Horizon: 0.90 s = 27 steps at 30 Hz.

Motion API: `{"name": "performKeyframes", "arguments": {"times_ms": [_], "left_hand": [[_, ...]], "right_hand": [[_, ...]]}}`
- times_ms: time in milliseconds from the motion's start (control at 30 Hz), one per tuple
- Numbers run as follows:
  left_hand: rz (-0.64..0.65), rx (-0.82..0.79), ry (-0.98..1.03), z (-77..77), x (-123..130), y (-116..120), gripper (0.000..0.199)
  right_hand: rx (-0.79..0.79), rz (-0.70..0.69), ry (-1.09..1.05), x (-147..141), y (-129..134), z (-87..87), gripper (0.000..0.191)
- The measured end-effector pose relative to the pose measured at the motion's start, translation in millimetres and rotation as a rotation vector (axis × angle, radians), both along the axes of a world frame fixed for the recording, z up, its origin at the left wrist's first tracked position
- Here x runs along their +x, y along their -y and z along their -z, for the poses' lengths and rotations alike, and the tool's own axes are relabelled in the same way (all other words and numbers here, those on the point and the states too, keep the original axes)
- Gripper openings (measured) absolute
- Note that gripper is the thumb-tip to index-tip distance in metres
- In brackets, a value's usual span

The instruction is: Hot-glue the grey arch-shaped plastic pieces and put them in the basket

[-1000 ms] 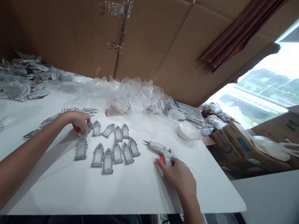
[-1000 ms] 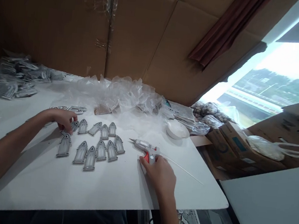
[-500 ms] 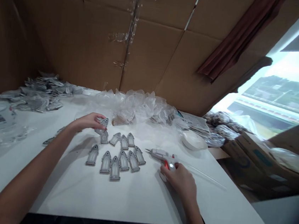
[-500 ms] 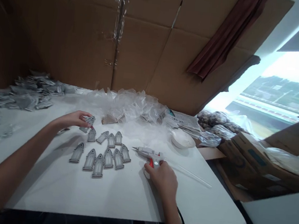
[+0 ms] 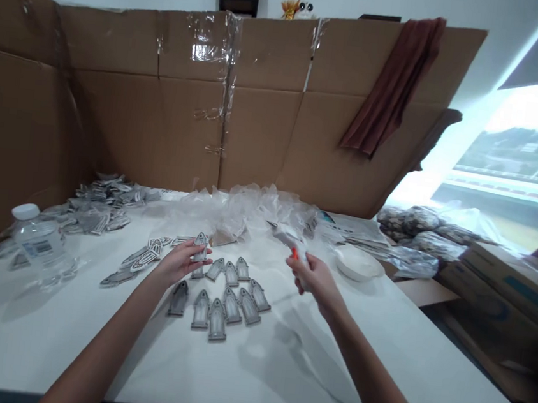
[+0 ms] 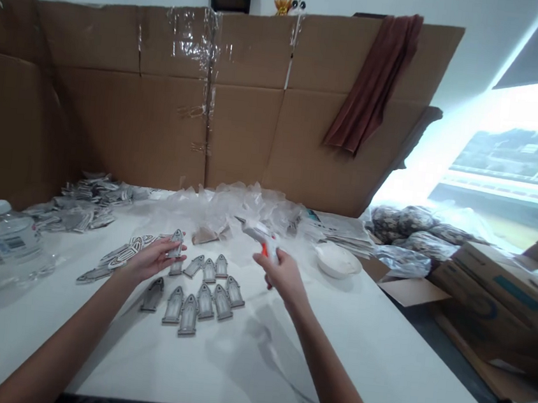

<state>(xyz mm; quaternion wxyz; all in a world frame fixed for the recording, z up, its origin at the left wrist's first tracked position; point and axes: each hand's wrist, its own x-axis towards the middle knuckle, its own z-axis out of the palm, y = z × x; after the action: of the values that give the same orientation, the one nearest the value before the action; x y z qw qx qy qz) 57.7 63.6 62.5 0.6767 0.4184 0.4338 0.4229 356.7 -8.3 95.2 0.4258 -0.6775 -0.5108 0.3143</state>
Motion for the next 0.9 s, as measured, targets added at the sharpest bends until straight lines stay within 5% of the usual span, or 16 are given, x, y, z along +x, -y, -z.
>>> {"name": "performKeyframes", "arguments": {"times_ms": [100,267,433,700,900], "left_hand": [[0.042,-0.015,0.009,2.7,9.5,9.8,0.018],[0.087,-0.061,-0.011,5.3,12.4,21.7,0.020],[0.112,-0.055,-0.027,17.2,5.1,24.7,0.040],[0.112,0.037,-0.103,35.0,-1.8,27.7,0.081],[0.115,0.011,-0.116,39.0,1.8,29.0,0.060]], "right_hand": [[0.028,0.012,0.106,-24.0,-15.9,1.3,0.056],[0.078,0.001,0.282,-51.2,-18.4,33.2,0.049],[0.110,-0.012,0.565,-53.6,-14.1,55.1,0.047],[0.194,0.029,0.596,-49.4,-14.0,68.3,0.048],[0.201,0.016,0.588,-50.6,-12.7,68.8,0.047]]}}
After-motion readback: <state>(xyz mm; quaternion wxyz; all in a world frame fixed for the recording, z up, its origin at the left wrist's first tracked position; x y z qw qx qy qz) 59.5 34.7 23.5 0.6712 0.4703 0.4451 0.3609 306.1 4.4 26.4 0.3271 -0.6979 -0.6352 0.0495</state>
